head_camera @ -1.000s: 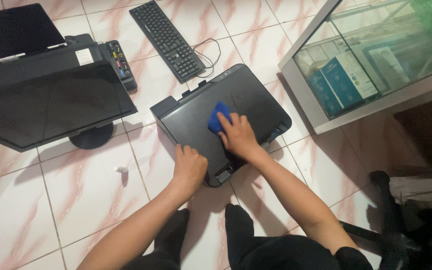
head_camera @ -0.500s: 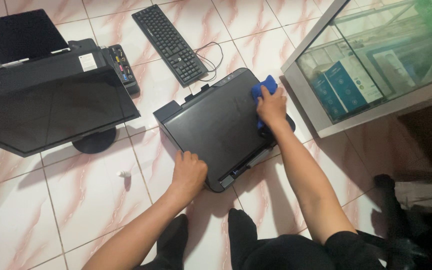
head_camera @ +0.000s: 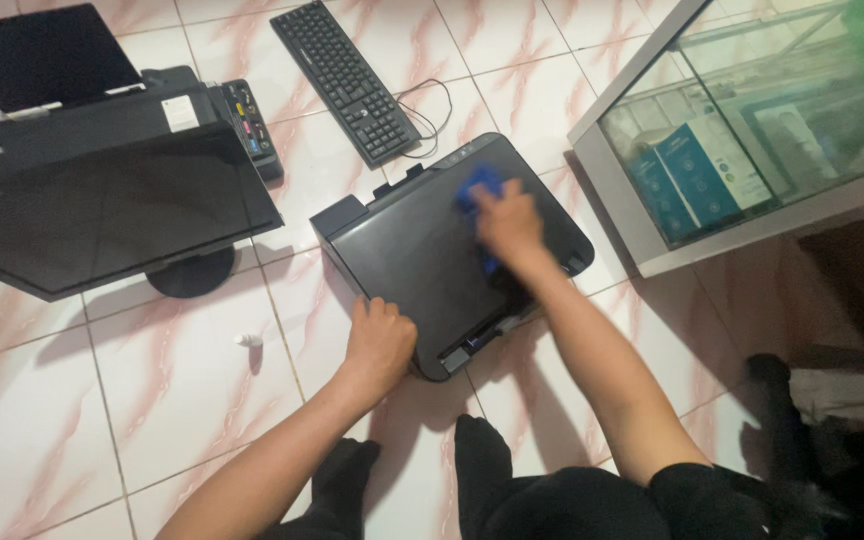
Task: The person wipes the exterior of a printer with a cloth and wipes the ink tank area.
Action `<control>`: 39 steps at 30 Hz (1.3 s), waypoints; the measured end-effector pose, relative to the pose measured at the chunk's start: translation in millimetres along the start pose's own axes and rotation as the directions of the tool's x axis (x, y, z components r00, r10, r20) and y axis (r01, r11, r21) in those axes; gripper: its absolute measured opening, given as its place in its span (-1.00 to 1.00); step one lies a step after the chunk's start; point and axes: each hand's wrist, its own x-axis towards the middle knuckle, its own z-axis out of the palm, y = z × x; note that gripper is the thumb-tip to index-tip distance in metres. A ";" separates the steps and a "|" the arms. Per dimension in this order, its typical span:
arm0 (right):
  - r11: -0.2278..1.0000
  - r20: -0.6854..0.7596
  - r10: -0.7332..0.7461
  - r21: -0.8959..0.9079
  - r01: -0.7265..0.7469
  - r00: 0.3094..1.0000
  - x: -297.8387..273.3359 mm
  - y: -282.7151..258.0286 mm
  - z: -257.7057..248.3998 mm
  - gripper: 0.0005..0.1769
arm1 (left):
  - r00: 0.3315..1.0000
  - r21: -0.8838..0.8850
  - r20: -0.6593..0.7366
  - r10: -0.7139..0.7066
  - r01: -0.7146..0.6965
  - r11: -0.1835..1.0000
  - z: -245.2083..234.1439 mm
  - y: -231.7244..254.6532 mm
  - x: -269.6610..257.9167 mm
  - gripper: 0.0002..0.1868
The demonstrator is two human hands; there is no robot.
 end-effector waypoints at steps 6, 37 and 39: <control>0.998 -0.178 0.064 0.011 -0.064 0.982 27.8 29.8 13.4 -0.52 | 0.999 -0.024 -0.032 0.029 -0.029 0.999 -0.4 -5.1 -3.4 -0.88; 1.000 0.090 -0.016 -0.017 0.017 0.996 47.5 -51.3 12.5 -0.54 | 1.000 -0.024 0.003 0.008 -0.008 1.000 7.1 -4.9 -1.7 -0.85; 1.000 -0.015 -0.013 0.017 0.013 1.000 59.7 -40.8 10.3 -0.49 | 0.999 -0.038 -0.043 0.019 -0.020 0.999 7.9 -5.6 -3.9 -0.86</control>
